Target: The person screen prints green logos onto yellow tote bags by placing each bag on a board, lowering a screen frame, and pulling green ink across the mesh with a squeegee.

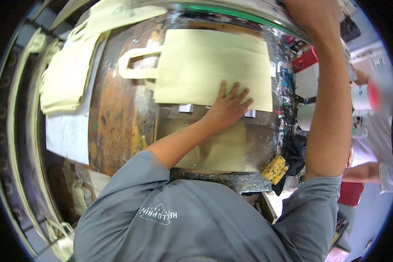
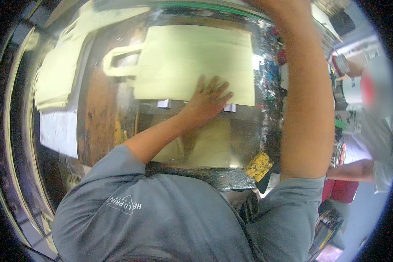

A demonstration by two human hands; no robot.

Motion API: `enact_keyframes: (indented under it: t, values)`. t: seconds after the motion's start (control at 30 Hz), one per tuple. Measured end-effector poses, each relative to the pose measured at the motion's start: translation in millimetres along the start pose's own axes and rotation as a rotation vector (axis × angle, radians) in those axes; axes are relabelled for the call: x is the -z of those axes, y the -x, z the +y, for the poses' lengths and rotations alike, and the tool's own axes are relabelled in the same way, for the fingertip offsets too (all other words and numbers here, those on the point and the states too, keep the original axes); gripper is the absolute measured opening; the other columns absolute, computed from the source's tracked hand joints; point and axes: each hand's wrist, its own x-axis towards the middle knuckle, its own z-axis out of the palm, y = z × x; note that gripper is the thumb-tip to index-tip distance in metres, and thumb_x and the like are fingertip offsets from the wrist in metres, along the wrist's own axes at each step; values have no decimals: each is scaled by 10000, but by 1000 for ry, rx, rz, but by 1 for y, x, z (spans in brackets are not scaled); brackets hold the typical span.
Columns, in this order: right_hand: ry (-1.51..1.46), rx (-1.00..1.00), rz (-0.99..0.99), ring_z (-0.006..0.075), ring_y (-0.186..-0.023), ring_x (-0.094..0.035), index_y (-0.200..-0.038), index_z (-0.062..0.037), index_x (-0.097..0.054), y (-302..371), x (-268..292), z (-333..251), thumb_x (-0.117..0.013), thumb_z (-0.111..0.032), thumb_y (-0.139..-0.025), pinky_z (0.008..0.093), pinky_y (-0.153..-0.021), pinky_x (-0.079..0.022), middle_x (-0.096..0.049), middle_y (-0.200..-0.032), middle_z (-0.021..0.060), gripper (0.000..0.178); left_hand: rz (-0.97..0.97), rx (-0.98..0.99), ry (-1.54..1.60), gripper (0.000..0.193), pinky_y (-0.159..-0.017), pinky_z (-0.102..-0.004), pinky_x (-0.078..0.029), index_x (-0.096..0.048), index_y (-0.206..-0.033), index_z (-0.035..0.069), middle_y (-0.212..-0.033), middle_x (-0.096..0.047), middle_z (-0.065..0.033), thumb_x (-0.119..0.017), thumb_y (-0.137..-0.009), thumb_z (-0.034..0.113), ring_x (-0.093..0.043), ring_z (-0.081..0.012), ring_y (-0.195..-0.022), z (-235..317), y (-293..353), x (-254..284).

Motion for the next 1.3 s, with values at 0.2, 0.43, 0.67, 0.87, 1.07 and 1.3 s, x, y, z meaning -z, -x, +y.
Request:
enact_keyframes:
  t: [0.2,0.43,0.67,0.87,1.07,1.3]
  values:
    - [-121,-119,-178,221,-778,-637,-932,-40,-735,9,14,-13,-567,-705,-1011,405,-761,-525,-704,-829,131,691,297,459,602,621,-1218,-612,-389,-526,-1564,151,-1527,-577,-185,-734,-1000,305,-525,-391,-1436,-7,6,88]
    - [-63,168,-529,374,-1124,-679,-1304,-75,-624,121,0,-4,-894,-431,-778,507,-913,-507,-716,-1157,156,690,474,765,1112,1103,-1076,-381,-526,-460,-1553,-89,-1309,-713,-204,-1035,-686,279,-686,-248,-1212,-65,74,198]
    - [-196,90,-645,368,-1076,-672,-1168,-120,-601,180,-39,1,-912,-348,-763,538,-823,-493,-678,-1047,110,560,426,685,427,1240,-1014,-405,-370,-463,-1594,-6,-1214,-763,-113,-1002,-612,526,-656,-292,-1084,-58,139,94]
    - [-108,77,-625,325,-1039,-632,-1135,-157,-614,226,-38,-21,-898,-327,-768,510,-853,-435,-657,-1060,67,494,421,647,339,1271,-977,-417,-371,-444,-1607,-9,-1119,-758,-84,-991,-595,531,-620,-276,-1047,-65,151,70]
    - [-38,111,-469,291,-998,-601,-1121,-168,-630,245,-67,-18,-879,-223,-758,493,-898,-391,-637,-1025,42,445,432,617,342,1305,-941,-403,-386,-448,-1599,-32,-1135,-755,-70,-1003,-549,509,-599,-282,-971,-66,152,73]
    - [38,105,-334,284,-1014,-611,-1134,-162,-630,167,-169,20,-902,-293,-755,492,-881,-397,-650,-1036,32,484,428,596,338,1297,-931,-403,-382,-454,-1592,-34,-1128,-774,-59,-1000,-550,513,-628,-266,-968,-66,148,74]
